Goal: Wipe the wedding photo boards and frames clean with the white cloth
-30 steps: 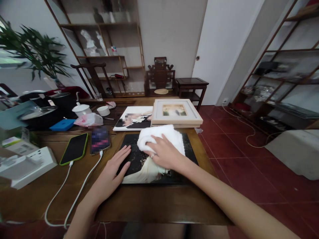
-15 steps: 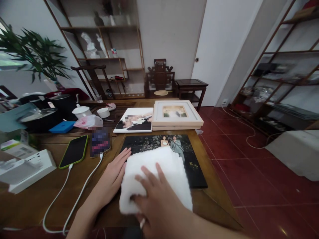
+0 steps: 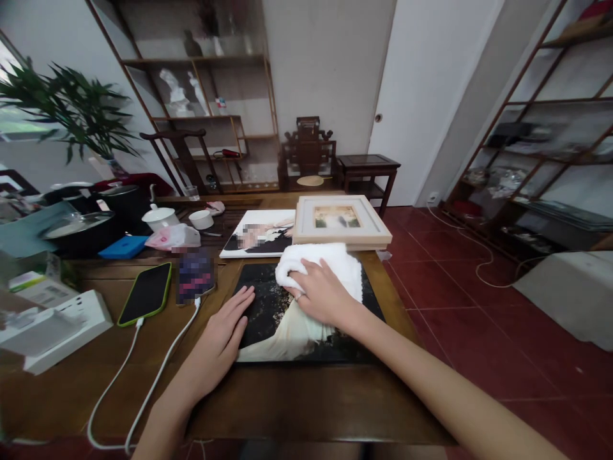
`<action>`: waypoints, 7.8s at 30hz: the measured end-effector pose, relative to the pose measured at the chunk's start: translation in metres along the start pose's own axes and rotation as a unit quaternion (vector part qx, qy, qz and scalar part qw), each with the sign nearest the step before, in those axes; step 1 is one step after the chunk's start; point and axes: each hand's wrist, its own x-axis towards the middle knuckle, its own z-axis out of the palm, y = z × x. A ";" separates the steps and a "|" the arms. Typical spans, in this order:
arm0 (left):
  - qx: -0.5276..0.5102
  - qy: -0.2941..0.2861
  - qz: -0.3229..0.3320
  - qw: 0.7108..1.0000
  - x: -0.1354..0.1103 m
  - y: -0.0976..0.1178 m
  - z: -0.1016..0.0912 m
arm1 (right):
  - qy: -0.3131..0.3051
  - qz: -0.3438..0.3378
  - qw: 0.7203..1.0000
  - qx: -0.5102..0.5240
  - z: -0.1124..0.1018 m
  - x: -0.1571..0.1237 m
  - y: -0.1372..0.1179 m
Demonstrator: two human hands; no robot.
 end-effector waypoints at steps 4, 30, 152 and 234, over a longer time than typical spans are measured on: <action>-0.041 0.001 -0.011 0.999 -0.001 0.002 -0.002 | 0.007 -0.001 1.000 -0.007 0.008 0.013 -0.016; 0.045 0.058 0.091 0.993 -0.003 0.000 0.002 | 0.005 0.031 0.992 0.126 -0.012 -0.015 0.005; 0.025 0.048 0.044 0.998 0.002 -0.001 0.001 | 0.019 0.033 0.998 0.055 -0.006 -0.011 0.007; -0.014 0.066 0.051 0.996 -0.001 -0.003 0.002 | -0.004 0.113 0.991 0.071 -0.023 -0.059 0.035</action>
